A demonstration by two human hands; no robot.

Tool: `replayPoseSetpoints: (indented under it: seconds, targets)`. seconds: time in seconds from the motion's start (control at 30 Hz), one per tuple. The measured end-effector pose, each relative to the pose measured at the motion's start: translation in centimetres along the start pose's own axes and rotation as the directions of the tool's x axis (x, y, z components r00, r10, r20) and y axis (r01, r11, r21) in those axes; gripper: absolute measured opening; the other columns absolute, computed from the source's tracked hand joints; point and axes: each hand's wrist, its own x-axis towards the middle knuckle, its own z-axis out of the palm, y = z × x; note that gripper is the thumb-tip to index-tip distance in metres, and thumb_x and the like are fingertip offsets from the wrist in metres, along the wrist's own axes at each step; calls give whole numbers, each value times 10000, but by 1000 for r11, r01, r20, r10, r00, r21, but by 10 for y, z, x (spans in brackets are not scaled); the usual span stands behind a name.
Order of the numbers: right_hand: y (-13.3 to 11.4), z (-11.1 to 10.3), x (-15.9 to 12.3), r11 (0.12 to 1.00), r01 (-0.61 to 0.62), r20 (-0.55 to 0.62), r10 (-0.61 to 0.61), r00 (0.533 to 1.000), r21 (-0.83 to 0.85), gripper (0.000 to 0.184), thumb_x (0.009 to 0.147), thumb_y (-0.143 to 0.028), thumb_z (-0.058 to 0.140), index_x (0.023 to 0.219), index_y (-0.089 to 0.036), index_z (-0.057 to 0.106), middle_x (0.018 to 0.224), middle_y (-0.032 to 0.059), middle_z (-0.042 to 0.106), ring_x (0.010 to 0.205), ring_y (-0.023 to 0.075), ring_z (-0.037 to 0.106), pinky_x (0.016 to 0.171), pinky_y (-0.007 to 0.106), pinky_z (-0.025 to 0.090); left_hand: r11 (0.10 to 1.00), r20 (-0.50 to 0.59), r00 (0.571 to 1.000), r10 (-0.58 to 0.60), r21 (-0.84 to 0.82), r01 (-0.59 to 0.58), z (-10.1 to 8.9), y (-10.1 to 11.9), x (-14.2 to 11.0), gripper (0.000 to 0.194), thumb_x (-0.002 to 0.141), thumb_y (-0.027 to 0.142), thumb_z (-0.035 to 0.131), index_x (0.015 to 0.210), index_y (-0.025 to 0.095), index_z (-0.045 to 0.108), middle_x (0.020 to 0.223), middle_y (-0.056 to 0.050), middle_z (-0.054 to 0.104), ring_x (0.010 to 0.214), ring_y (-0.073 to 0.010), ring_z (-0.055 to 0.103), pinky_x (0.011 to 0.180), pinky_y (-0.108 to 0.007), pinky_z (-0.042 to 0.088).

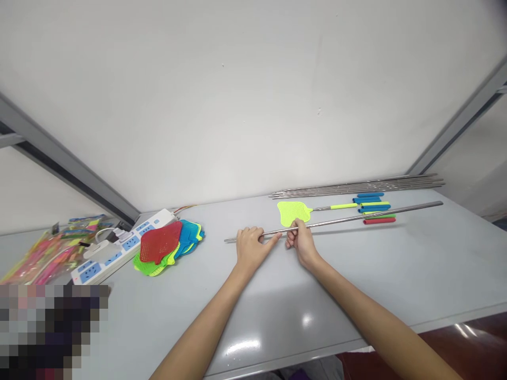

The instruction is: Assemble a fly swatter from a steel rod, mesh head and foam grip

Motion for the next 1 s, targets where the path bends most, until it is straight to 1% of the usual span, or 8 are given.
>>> replayPoseSetpoints:
  seconds: [0.3,0.47,0.6,0.67,0.73,0.8,0.87,1.0]
  targets:
    - [-7,-1,0,996,-46,97,53,994,-71,244,712,-326,400,520,-180,368,408,-48,364,328,71,331,356,212,361,998,-20,998,-57,17,58,0,-3,2,495,694,576,382,415,170,422,499,-13,532,543,-124,425,598,-289,224]
    - [-10,-6,4,986,-132,274,156,949,-105,371,725,-442,379,473,-170,385,394,-31,394,318,85,372,371,239,388,999,-12,999,-49,7,49,-1,-4,1,497,703,567,380,411,167,421,485,-8,532,518,-113,429,587,-282,223]
    - [-10,-9,6,977,-147,310,189,932,-155,408,742,-445,342,453,-162,400,383,-23,413,297,97,393,366,253,392,999,-5,999,-50,20,50,0,-7,-1,508,711,572,365,412,163,409,469,-3,522,507,-110,438,566,-270,223]
    - [-13,-11,6,956,-183,380,260,888,-227,434,757,-427,303,451,-147,433,408,6,462,318,108,431,402,271,417,999,21,999,-44,10,44,2,-9,-2,514,716,570,356,405,163,404,452,-2,508,489,-107,434,557,-263,226]
    - [-17,-14,4,919,-240,471,369,801,-312,429,765,-404,282,525,-124,501,461,40,526,355,116,464,456,286,439,998,31,998,-58,1,58,3,-10,-3,510,717,567,356,409,165,412,449,-3,505,478,-107,432,550,-258,231]
    - [-21,-15,3,902,-259,523,415,745,-346,436,774,-398,260,591,-112,533,499,57,556,384,119,481,490,290,446,997,33,997,-76,-7,77,2,-10,-5,504,715,570,355,418,168,422,454,-6,508,478,-110,434,545,-255,233]
    - [-24,-17,2,893,-274,537,436,723,-356,435,781,-394,252,617,-110,538,520,58,563,397,116,483,510,292,446,997,41,996,-77,-14,78,1,-9,-6,505,717,571,347,422,168,427,457,-9,509,478,-112,436,535,-252,230]
    - [-26,-17,3,887,-269,533,443,721,-375,420,793,-381,276,615,-106,540,536,51,556,423,105,483,514,259,430,998,56,997,-50,-26,51,0,-8,-7,503,731,555,331,425,169,433,464,-13,511,478,-114,436,515,-248,214]
